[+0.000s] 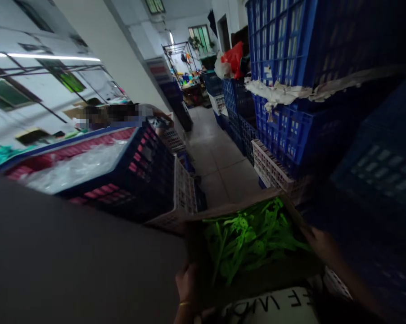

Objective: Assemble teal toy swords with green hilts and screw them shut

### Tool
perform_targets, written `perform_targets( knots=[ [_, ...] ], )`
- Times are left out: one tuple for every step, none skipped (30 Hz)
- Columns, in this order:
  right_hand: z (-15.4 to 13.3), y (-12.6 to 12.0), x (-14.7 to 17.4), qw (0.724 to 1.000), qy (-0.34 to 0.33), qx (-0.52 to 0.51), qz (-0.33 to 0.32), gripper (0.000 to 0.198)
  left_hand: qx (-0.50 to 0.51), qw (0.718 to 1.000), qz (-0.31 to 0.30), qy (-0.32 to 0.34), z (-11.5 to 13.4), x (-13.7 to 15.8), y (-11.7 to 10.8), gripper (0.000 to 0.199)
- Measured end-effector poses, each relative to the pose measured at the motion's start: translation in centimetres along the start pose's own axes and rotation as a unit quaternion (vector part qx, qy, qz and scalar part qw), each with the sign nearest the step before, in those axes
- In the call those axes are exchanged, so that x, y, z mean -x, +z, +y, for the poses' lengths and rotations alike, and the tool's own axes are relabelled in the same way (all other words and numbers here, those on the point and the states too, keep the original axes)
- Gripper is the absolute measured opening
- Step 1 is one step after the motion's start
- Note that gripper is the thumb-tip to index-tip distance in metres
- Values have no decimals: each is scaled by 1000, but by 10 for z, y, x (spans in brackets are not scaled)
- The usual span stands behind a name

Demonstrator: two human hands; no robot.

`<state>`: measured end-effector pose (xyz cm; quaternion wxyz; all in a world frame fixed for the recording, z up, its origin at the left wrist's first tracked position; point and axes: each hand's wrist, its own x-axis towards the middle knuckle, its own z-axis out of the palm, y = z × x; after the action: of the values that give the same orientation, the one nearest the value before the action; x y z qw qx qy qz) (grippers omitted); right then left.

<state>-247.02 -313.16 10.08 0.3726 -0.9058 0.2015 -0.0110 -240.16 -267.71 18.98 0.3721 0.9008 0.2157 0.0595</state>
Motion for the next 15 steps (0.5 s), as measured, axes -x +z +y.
perform_targets(
  knots=[
    [-5, 4, -24, 999, 31, -20, -5, 44, 9, 1000, -11, 9, 19, -33, 12, 34],
    [-11, 11, -50, 998, 58, -34, -8, 45, 15, 1000, -22, 17, 38, -65, 25, 36],
    [-17, 19, -78, 996, 77, -42, -9, 44, 19, 999, -31, 23, 56, -98, 39, 38],
    [-26, 27, -107, 995, 88, -43, -8, 44, 22, 999, -36, 25, 74, -129, 52, 38],
    [-36, 34, -139, 995, 94, -37, -4, 42, 24, 999, -37, 24, 92, -160, 64, 38],
    [-49, 39, -171, 995, 96, -27, 1, 41, 25, 999, -33, 17, 110, -190, 75, 36],
    [-64, 42, -205, 995, 95, -16, 6, 41, 27, 999, -26, 6, 128, -218, 82, 35],
    [-81, 42, -239, 996, 92, -5, 6, 42, 30, 999, -17, -6, 146, -245, 88, 35],
    [-99, 39, -274, 996, 86, 5, 3, 42, 34, 999, -9, -20, 163, -271, 90, 35],
    [-119, 34, -308, 997, 78, 13, -2, 43, 40, 999, 0, -34, 179, -295, 90, 35],
    [-139, 29, -343, 998, 65, 17, -9, 44, 47, 998, 9, -47, 194, -318, 90, 35],
    [-159, 25, -378, 999, 49, 20, -15, 45, 55, 996, 21, -60, 206, -340, 88, 36],
    [-180, 21, -413, 999, 31, 21, -21, 46, 63, 995, 35, -75, 217, -362, 87, 37],
    [-201, 20, -449, 999, 14, 23, -27, 48, 73, 992, 52, -90, 226, -384, 87, 39],
    [-222, 22, -484, 999, -3, 26, -32, 50, 82, 988, 75, -106, 233, -407, 88, 40]
  ],
)
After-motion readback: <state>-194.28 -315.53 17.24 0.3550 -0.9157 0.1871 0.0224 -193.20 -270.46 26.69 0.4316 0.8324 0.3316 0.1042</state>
